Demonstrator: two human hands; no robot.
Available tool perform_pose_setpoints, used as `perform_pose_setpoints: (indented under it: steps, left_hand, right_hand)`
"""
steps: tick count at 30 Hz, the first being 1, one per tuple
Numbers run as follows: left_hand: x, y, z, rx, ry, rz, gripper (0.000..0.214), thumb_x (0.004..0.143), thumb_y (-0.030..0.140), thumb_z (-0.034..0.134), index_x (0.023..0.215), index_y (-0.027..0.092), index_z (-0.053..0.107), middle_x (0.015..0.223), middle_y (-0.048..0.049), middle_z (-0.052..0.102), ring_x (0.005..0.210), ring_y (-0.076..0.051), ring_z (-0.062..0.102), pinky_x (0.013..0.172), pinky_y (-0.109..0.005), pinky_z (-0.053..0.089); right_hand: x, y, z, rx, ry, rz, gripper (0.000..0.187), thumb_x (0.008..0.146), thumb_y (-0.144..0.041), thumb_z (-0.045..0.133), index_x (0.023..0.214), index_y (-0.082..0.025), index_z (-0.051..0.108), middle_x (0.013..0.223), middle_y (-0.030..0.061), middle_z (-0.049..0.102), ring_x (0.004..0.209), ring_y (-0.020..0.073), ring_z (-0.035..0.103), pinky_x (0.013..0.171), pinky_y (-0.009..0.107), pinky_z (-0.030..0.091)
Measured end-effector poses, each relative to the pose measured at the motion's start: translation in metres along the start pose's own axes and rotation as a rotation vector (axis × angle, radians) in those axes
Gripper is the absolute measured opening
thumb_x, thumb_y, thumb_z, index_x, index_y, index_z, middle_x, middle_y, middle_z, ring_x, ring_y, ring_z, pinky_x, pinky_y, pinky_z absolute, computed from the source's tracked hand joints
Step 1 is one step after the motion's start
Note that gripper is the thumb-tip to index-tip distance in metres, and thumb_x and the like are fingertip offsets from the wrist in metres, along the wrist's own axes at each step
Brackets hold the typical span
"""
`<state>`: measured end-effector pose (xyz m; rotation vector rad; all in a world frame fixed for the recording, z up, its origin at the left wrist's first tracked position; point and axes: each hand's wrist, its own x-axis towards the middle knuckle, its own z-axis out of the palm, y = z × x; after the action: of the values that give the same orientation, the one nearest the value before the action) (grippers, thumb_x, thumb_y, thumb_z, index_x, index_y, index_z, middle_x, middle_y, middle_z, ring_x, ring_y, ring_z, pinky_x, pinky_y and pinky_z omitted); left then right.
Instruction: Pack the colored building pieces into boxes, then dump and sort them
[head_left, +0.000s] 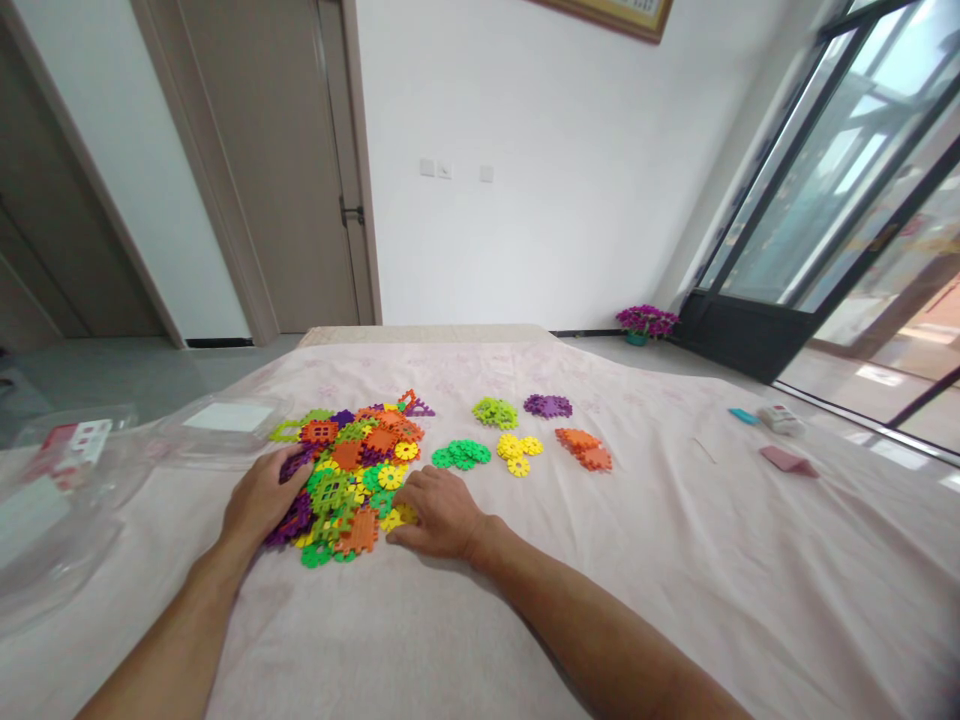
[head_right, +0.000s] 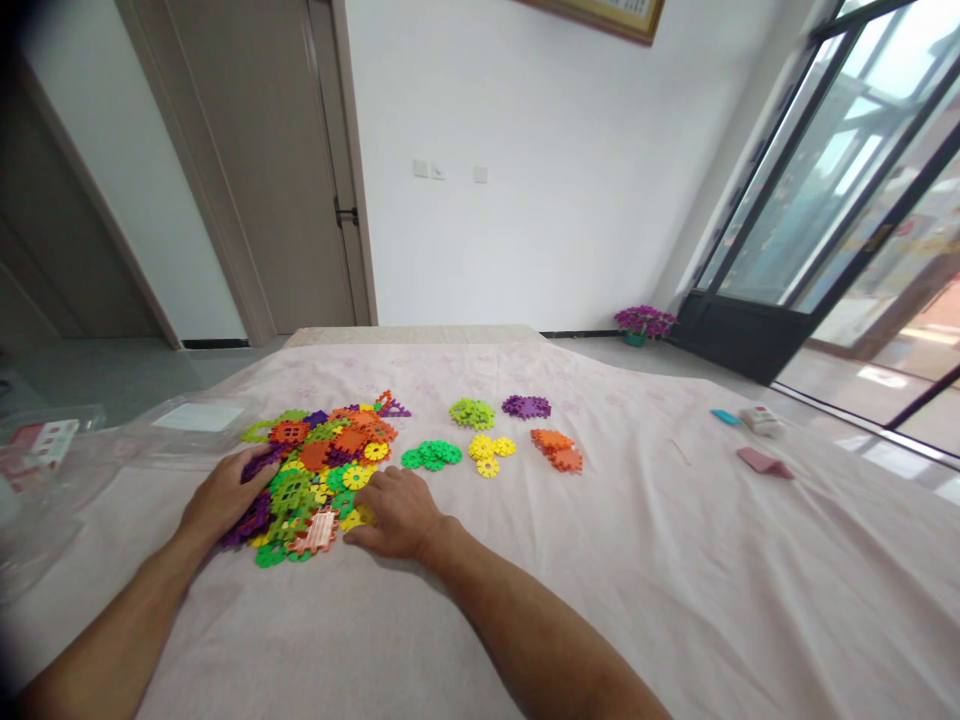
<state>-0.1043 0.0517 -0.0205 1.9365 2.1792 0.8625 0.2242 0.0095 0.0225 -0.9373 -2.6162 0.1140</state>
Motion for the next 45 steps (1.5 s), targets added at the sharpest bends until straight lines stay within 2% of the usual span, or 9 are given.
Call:
perform_pose_setpoints:
  steps: [3,8,11,16,25,29,38,41,45]
  left_hand:
    - [0.0,-0.001,0.001,-0.004,0.002,0.002,0.06,0.092,0.059,0.043,0.133,0.019,0.062,0.14,-0.0138,0.062,0.13,-0.033,0.058,0.112,-0.047,0.044]
    - [0.001,-0.004,0.003,-0.001,0.014,0.01,0.06,0.092,0.06,0.044,0.132,0.019,0.062,0.139,-0.0147,0.063,0.131,-0.033,0.057,0.111,-0.047,0.044]
    - [0.002,-0.006,0.004,-0.002,0.011,0.017,0.06,0.093,0.06,0.044,0.132,0.019,0.062,0.14,-0.0141,0.062,0.131,-0.032,0.057,0.112,-0.046,0.043]
    - [0.003,-0.008,0.005,-0.006,0.005,0.014,0.06,0.092,0.059,0.045,0.133,0.019,0.062,0.141,-0.0141,0.062,0.131,-0.032,0.057,0.113,-0.046,0.043]
    - [0.002,-0.006,0.004,-0.009,0.013,0.01,0.06,0.092,0.06,0.045,0.133,0.019,0.062,0.14,-0.014,0.062,0.13,-0.033,0.058,0.112,-0.047,0.043]
    - [0.003,-0.008,0.005,0.002,0.008,0.011,0.06,0.092,0.06,0.044,0.133,0.02,0.062,0.141,-0.0137,0.062,0.131,-0.033,0.057,0.113,-0.047,0.043]
    - [0.003,-0.007,0.005,0.004,0.006,0.01,0.06,0.092,0.059,0.044,0.133,0.02,0.062,0.14,-0.0138,0.062,0.13,-0.033,0.058,0.112,-0.047,0.043]
    - [0.003,-0.006,0.005,0.003,0.014,0.013,0.06,0.092,0.059,0.044,0.132,0.019,0.063,0.14,-0.0133,0.063,0.13,-0.032,0.058,0.112,-0.045,0.044]
    - [0.003,-0.006,0.005,-0.004,0.023,0.016,0.058,0.092,0.058,0.046,0.132,0.019,0.063,0.138,-0.0128,0.064,0.129,-0.031,0.058,0.112,-0.045,0.043]
  right_hand:
    - [-0.001,0.003,0.004,0.067,0.028,0.031,0.042,0.084,-0.056,0.076,0.104,-0.021,0.069,0.097,0.0053,0.07,0.091,0.0211,0.06,0.075,0.03,0.039]
    - [-0.003,0.013,0.004,0.245,0.071,0.206,0.011,0.092,-0.031,0.068,0.1,-0.023,0.07,0.094,0.0005,0.073,0.085,0.016,0.064,0.073,0.025,0.04]
    - [-0.005,0.026,-0.004,0.302,0.157,0.291,0.01,0.094,-0.025,0.062,0.099,-0.022,0.071,0.096,0.001,0.074,0.086,0.0153,0.065,0.075,0.024,0.042]
    - [-0.012,0.06,-0.026,0.171,0.341,0.54,0.021,0.1,-0.028,0.052,0.092,-0.023,0.07,0.091,0.0015,0.074,0.083,0.0159,0.064,0.073,0.024,0.039]
    - [-0.038,0.111,-0.058,-0.127,0.364,0.958,0.026,0.099,-0.031,0.049,0.093,-0.023,0.073,0.09,0.0057,0.074,0.084,0.0199,0.064,0.068,0.028,0.034]
    - [-0.04,0.116,-0.059,-0.285,0.398,0.92,0.025,0.098,-0.027,0.052,0.09,-0.02,0.074,0.097,0.0097,0.073,0.092,0.0223,0.063,0.075,0.03,0.036]
    - [-0.024,0.082,-0.035,-0.224,0.305,0.565,0.018,0.095,-0.026,0.058,0.092,-0.024,0.075,0.104,0.0083,0.073,0.103,0.0255,0.059,0.089,0.036,0.037]
    - [-0.024,0.083,-0.031,-0.155,0.251,0.579,0.018,0.093,-0.021,0.059,0.095,-0.024,0.076,0.102,0.0071,0.075,0.099,0.0237,0.063,0.087,0.034,0.04]
    - [-0.027,0.1,-0.039,-0.093,0.38,0.684,0.028,0.094,-0.014,0.053,0.106,-0.024,0.076,0.109,0.0047,0.076,0.104,0.0212,0.066,0.09,0.031,0.043]
